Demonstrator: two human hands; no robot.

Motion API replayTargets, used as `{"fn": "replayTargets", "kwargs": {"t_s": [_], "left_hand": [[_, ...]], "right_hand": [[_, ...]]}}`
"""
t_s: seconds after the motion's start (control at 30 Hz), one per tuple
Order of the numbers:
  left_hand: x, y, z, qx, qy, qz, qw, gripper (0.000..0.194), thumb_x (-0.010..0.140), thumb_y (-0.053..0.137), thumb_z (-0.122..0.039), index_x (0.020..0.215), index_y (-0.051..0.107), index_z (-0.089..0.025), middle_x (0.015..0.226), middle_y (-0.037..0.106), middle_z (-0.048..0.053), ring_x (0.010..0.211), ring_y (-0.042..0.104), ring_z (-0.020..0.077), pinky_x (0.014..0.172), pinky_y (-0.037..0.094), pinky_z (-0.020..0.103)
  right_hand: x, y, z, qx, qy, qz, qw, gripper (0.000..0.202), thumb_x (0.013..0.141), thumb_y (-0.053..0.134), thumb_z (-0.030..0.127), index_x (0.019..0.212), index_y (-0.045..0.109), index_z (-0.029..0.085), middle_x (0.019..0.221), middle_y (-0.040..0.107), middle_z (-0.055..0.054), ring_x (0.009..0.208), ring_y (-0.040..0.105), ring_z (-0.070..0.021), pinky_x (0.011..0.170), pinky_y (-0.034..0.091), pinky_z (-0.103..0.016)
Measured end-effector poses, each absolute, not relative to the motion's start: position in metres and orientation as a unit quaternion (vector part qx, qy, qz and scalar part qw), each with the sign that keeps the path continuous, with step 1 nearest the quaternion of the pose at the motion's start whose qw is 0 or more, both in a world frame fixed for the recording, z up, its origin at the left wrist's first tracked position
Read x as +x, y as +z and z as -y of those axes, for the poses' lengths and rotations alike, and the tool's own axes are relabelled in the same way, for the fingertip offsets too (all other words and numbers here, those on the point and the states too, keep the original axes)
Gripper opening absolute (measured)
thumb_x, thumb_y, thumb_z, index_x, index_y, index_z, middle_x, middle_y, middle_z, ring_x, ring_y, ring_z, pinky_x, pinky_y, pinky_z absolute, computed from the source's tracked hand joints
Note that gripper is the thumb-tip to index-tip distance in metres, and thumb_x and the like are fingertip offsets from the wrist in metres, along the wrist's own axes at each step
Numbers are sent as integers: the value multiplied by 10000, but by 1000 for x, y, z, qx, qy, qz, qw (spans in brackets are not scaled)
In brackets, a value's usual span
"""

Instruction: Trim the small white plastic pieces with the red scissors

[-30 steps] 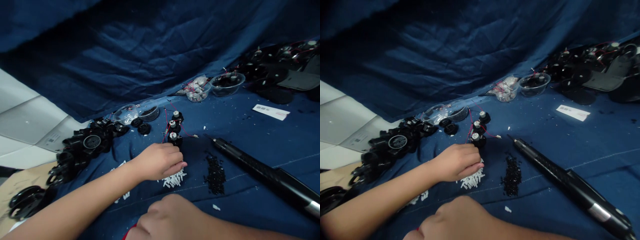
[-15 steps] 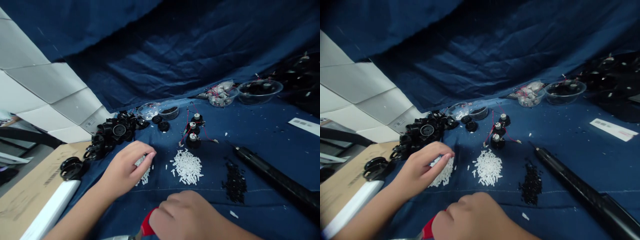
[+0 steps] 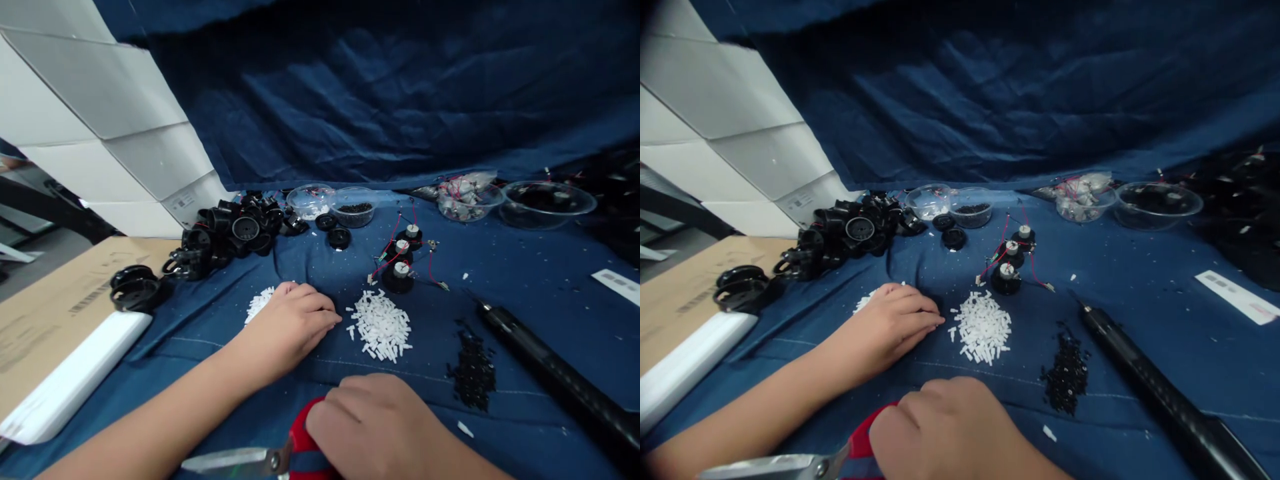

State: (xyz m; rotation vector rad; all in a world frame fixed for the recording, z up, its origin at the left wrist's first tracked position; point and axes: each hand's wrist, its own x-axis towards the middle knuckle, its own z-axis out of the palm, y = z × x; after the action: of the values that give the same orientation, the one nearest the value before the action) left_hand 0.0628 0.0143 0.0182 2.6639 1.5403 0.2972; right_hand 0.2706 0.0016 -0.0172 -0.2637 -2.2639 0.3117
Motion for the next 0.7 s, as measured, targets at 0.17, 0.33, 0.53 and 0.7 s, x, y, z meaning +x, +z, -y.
{"fn": "replayTargets", "kwargs": {"t_s": [0.17,0.33,0.53,0.7], "left_hand": [[62,16,-12,866,87,-493,1,234,1103,505,-253,1134,737,-249,1127,753,27,1008,642,227,893,348,416],[63,17,-7,879,77,-471,-6,174,1047,539,-187,1090,704,-222,1086,730,53,981,639,242,891,360,421],[57,12,-6,887,95,-451,-22,126,1012,586,-194,1073,689,-233,991,729,56,931,628,241,816,369,413],[55,9,-6,885,79,-457,-31,130,959,593,-159,1042,670,-225,982,722,56,902,599,258,814,385,453]], "right_hand": [[271,-17,0,-106,154,906,380,679,1174,107,337,675,551,212,579,498,9,488,404,-180,462,191,-369],[276,-11,-4,-111,173,918,341,669,1189,163,423,696,562,210,595,550,19,505,443,-164,466,222,-357],[287,6,-19,-269,526,725,355,225,963,732,441,896,666,236,649,658,36,496,548,-125,442,376,-226],[318,3,-35,-277,525,618,516,409,1147,294,492,1113,658,306,769,626,1,391,435,-105,398,455,-253]]}}
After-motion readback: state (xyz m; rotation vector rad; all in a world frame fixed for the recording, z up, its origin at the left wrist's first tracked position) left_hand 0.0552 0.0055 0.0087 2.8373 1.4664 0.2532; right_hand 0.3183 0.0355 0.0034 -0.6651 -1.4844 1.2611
